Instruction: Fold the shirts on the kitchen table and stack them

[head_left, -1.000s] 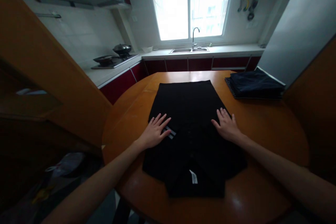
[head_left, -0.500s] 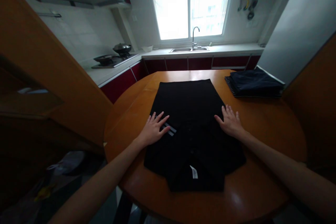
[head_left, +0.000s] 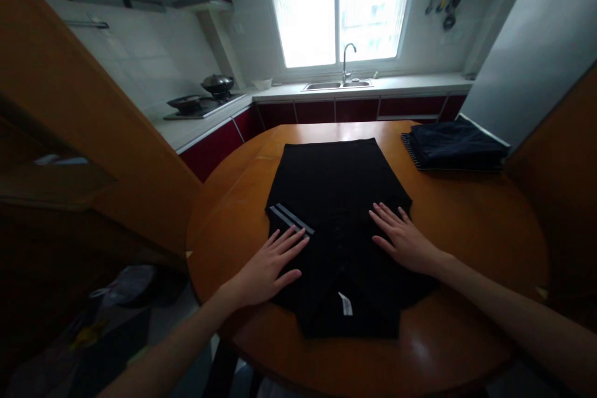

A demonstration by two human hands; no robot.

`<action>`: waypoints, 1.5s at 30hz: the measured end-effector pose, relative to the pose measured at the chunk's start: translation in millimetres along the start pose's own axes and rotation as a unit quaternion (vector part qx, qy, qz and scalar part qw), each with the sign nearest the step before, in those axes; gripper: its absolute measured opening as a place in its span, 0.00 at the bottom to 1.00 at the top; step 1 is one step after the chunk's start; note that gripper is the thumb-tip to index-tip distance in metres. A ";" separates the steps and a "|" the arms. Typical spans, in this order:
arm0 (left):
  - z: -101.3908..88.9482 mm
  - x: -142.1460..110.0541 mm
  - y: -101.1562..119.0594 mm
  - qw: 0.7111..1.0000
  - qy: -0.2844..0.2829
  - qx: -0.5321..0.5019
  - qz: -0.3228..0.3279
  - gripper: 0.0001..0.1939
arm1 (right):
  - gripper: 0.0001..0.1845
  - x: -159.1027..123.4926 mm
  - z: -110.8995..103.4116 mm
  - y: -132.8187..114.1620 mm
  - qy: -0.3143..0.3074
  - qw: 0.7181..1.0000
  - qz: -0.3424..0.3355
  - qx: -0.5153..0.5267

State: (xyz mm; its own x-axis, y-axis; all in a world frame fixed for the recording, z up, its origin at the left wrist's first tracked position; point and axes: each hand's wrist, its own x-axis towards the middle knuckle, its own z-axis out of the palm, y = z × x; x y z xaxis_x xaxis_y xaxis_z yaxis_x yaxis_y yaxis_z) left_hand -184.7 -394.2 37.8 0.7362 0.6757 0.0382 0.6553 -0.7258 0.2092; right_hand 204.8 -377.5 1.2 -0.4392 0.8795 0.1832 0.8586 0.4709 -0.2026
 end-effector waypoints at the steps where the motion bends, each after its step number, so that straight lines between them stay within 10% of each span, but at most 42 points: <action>1: -0.1 -6.9 3.2 1.000 -0.007 0.005 0.000 0.36 | 0.35 -6.5 -2.3 -3.4 -0.012 1.000 -0.014 0.005; 14: -1.5 -68.7 11.0 0.999 -0.040 -0.001 0.005 0.38 | 0.39 -91.2 -27.8 -17.3 -0.090 0.993 -0.061 0.055; 22: 3.2 -53.2 33.3 0.989 0.045 -0.015 0.137 0.36 | 0.45 -89.8 -36.9 -29.1 -0.080 0.976 -0.175 0.099; 30: 5.6 -32.4 54.0 0.971 0.083 -0.019 0.226 0.21 | 0.27 -86.6 -32.9 -50.0 -0.020 0.956 -0.275 0.100; 38: 6.2 -28.2 57.7 0.977 0.107 -0.099 0.157 0.24 | 0.18 -84.2 -29.0 -62.8 0.024 0.949 -0.274 0.156; 45: -35.8 3.0 46.2 0.972 0.072 -0.225 0.013 0.10 | 0.10 -51.7 -63.5 -62.8 0.002 0.949 -0.111 0.294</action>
State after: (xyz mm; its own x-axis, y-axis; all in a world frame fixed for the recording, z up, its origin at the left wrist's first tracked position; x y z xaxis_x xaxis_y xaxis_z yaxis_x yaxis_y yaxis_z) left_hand -158.2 -421.1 82.5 0.6987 0.6930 0.1779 0.4735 -0.6343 0.6111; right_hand 190.4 -456.8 65.5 -0.5904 0.7542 0.2874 0.4490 0.6028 -0.6596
